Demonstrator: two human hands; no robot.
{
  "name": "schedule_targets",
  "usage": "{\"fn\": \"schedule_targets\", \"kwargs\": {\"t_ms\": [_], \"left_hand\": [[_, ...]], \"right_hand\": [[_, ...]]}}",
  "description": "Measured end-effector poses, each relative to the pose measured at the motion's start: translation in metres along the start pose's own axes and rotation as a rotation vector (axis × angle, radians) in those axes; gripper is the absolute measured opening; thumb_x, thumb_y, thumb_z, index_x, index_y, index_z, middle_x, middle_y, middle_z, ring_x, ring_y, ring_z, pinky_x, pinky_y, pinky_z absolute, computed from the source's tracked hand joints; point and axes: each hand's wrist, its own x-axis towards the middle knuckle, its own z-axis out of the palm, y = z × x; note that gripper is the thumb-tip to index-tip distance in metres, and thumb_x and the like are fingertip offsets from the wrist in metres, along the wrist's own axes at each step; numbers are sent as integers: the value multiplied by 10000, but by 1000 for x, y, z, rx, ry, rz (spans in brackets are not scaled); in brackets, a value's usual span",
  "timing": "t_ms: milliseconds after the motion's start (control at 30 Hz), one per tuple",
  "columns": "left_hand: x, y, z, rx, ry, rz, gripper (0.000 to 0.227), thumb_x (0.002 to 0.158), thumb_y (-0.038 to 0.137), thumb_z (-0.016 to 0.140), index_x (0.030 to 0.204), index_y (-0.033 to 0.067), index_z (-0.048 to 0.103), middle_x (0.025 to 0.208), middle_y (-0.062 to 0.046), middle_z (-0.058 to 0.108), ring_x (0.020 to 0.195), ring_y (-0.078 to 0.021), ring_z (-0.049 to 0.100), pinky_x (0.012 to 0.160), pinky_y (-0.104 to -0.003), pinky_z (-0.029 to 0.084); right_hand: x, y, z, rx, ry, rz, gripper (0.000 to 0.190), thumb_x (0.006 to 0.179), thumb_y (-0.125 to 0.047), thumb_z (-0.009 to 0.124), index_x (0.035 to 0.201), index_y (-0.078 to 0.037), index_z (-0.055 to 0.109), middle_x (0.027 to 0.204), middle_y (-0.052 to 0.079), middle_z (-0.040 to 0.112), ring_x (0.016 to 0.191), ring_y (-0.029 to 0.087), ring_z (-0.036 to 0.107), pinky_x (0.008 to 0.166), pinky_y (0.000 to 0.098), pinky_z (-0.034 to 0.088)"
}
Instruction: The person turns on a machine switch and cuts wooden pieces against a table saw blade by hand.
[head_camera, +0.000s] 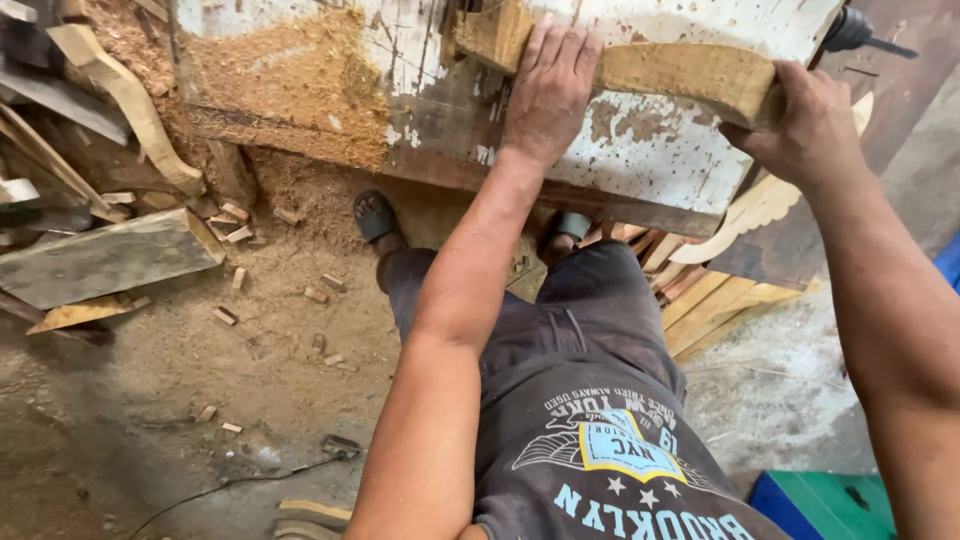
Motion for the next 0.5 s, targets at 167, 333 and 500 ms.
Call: {"fn": "schedule_targets", "kwargs": {"t_ms": [167,333,500], "left_hand": [[-4,1,-2,-25,9,-8,380,998,72,610,1371,13,570,1304,-139,597,1338,-310,514,1276,-443,272],[-12,4,-13,-37,14,-17,393,995,72,637,1379,25,564,1289,-139,599,1332,-314,517,1268,-449,281],[-18,3,1,27,8,-11,453,997,19,645,1436,49,536,1300,-113,600,1329,-269,526,1299,-420,276]], "right_hand": [[4,-10,-4,52,-14,4,637,830,-319,967,1235,32,622,1032,212,692,966,376,667,935,479,540],[-6,-25,-6,77,15,-22,646,845,-293,950,1283,41,611,1094,196,705,1017,347,676,958,463,547],[-9,-29,-3,138,-2,29,661,829,-275,933,1316,35,612,1137,209,698,1058,347,674,997,471,545]]}}
